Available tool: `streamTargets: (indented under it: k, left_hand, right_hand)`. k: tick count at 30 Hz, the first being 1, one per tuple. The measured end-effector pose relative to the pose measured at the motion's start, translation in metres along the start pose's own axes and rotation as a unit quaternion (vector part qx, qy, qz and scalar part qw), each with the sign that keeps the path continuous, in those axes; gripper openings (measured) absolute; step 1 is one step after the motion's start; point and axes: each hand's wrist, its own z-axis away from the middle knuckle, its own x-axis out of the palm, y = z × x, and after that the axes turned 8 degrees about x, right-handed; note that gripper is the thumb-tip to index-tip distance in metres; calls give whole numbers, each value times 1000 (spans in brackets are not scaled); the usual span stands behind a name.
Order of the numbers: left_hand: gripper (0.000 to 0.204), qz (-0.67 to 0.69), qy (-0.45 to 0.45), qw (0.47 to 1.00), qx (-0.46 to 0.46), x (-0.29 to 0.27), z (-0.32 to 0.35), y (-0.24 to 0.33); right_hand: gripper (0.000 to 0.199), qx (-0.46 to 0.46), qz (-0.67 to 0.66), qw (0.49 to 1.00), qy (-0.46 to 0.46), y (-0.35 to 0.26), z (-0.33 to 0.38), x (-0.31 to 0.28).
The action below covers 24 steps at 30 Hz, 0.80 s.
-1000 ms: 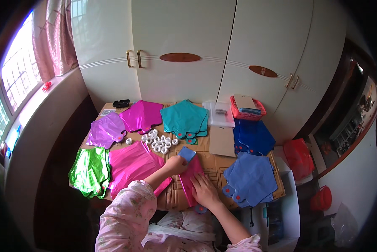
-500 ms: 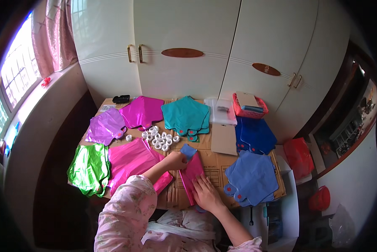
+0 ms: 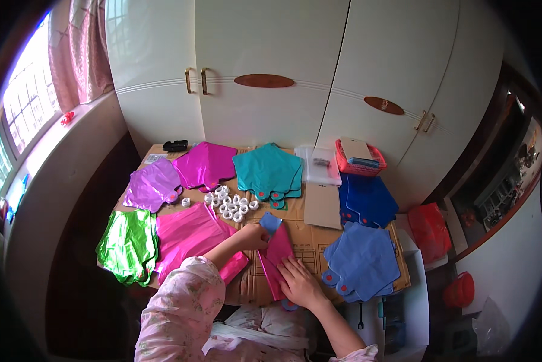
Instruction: Folding colored plastic sheets and inserting them into paper packaging.
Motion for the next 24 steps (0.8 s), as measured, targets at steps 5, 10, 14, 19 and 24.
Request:
streamTargets:
  k: [5, 10, 14, 19, 24]
  left_hand:
    - [25, -5, -5, 1000, -4, 1, -2, -3]
    - [25, -8, -8, 1000, -19, 4, -2, -6]
    - [25, -13, -4, 1000, -9, 3, -2, -4]
    - [24, -17, 3, 1000, 3, 0, 1, 1]
    - [29, -34, -40, 998, -22, -1, -3, 0]
  right_hand:
    - [43, -1, -4, 1000, 9, 0, 1, 0]
    - [43, 0, -1, 1000, 3, -2, 0, -1]
    - [43, 4, 0, 1000, 5, -2, 2, 0]
    - [42, 2, 0, 1000, 7, -2, 2, -1]
    - [42, 7, -7, 1000, 9, -2, 2, 0]
